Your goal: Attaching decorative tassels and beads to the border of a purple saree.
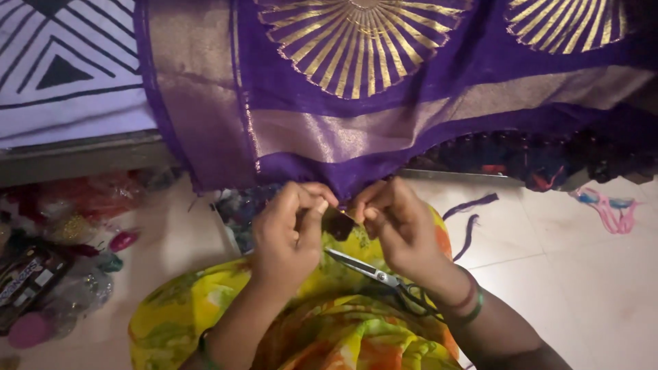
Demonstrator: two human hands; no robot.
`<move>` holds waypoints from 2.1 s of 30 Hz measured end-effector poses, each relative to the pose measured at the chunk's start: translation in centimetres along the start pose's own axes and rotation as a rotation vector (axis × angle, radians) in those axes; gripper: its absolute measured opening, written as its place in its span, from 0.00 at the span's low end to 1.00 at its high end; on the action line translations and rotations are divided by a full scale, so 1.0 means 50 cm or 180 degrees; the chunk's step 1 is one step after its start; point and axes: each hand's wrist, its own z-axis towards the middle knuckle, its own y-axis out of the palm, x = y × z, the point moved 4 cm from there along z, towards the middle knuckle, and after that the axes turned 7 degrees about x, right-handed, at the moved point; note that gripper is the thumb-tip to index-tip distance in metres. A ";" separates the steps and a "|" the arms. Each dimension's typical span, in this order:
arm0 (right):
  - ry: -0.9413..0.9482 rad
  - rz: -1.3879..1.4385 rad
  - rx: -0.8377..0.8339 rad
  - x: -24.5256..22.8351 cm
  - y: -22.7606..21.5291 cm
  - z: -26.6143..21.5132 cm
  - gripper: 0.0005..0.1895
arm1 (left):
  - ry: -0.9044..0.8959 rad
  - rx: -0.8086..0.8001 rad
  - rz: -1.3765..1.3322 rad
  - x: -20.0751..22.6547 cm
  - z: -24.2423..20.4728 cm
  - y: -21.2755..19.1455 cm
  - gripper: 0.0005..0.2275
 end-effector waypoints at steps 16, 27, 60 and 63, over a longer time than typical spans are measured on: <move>-0.0833 -0.2664 -0.0876 0.018 0.019 -0.127 0.16 | -0.2452 0.0281 -0.1336 -0.159 -0.119 0.040 0.04; -0.0784 -0.4091 -0.1444 0.199 -0.205 -0.414 0.28 | -0.0430 0.0440 0.0294 -0.099 -0.033 0.009 0.05; 0.2647 -0.1331 -0.1147 0.040 -0.254 -0.198 0.16 | -0.2038 0.0404 -0.2120 -0.173 -0.071 0.015 0.02; 0.2679 -0.1432 -0.0900 0.028 -0.284 -0.195 0.15 | -0.1884 0.0290 -0.1166 -0.159 -0.028 -0.002 0.12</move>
